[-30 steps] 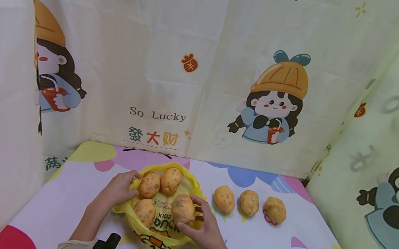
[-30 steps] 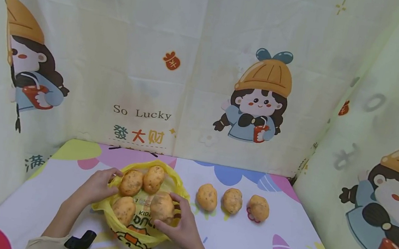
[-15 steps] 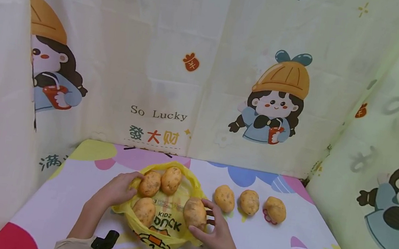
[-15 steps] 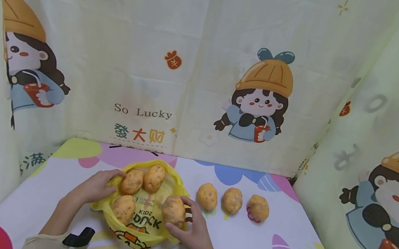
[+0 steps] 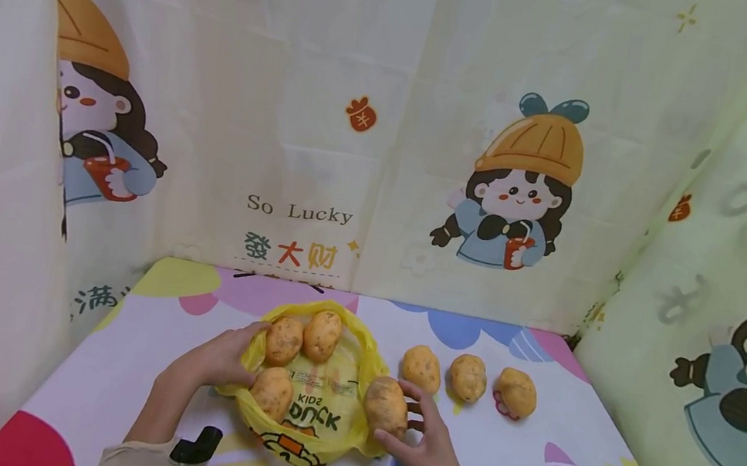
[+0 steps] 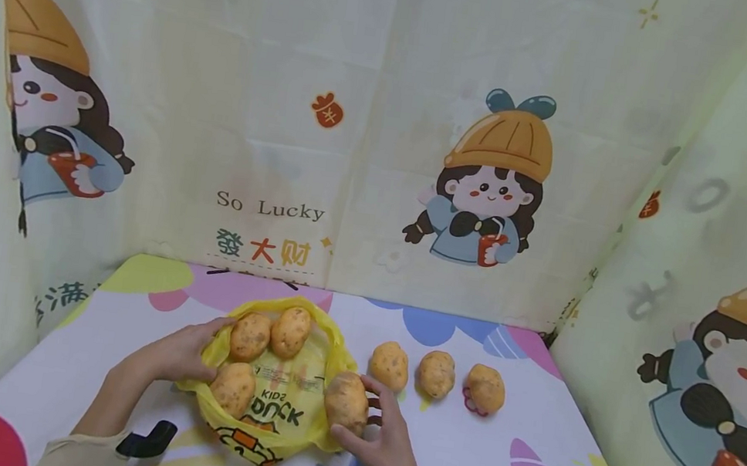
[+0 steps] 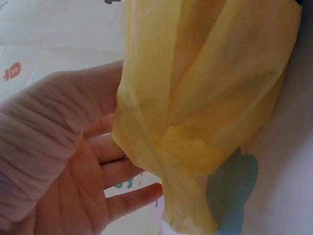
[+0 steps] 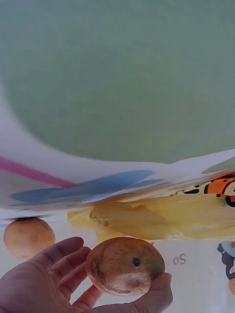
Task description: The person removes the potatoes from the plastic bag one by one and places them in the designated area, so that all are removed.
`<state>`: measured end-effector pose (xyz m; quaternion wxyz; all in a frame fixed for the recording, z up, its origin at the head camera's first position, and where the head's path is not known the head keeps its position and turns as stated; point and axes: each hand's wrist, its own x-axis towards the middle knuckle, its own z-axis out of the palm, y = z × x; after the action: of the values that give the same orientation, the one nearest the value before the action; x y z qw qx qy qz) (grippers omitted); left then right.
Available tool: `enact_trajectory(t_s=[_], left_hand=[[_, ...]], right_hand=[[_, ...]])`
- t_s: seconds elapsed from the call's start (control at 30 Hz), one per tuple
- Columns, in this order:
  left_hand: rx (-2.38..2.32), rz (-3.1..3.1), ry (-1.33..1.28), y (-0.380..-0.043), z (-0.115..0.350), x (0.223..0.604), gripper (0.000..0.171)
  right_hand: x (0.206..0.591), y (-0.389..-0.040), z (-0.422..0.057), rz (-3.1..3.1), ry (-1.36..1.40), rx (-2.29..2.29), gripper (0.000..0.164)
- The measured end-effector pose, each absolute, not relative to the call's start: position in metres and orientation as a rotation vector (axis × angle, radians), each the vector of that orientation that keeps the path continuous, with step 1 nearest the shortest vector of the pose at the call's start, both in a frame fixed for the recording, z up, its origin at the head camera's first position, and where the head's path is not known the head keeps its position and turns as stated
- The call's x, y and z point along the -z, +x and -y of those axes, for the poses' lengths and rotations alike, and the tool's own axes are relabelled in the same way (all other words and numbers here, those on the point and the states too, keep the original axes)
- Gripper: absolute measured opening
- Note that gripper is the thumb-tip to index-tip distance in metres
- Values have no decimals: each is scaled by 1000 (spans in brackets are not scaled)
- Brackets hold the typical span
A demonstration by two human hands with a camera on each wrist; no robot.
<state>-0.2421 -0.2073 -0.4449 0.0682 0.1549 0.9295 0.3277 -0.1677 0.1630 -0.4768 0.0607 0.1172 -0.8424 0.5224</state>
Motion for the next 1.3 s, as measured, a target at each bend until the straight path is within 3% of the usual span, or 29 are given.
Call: enact_trajectory(t_s=[0.27,1.3], left_hand=[[-1008,-2757,471,-239,208,444,105],[-1017,-2728,456,-238,209,442,98]], right_hand=[[477,-164,-176,2571,292,-1549,75],[479,-154,-206,2681,-94,-1419,78]])
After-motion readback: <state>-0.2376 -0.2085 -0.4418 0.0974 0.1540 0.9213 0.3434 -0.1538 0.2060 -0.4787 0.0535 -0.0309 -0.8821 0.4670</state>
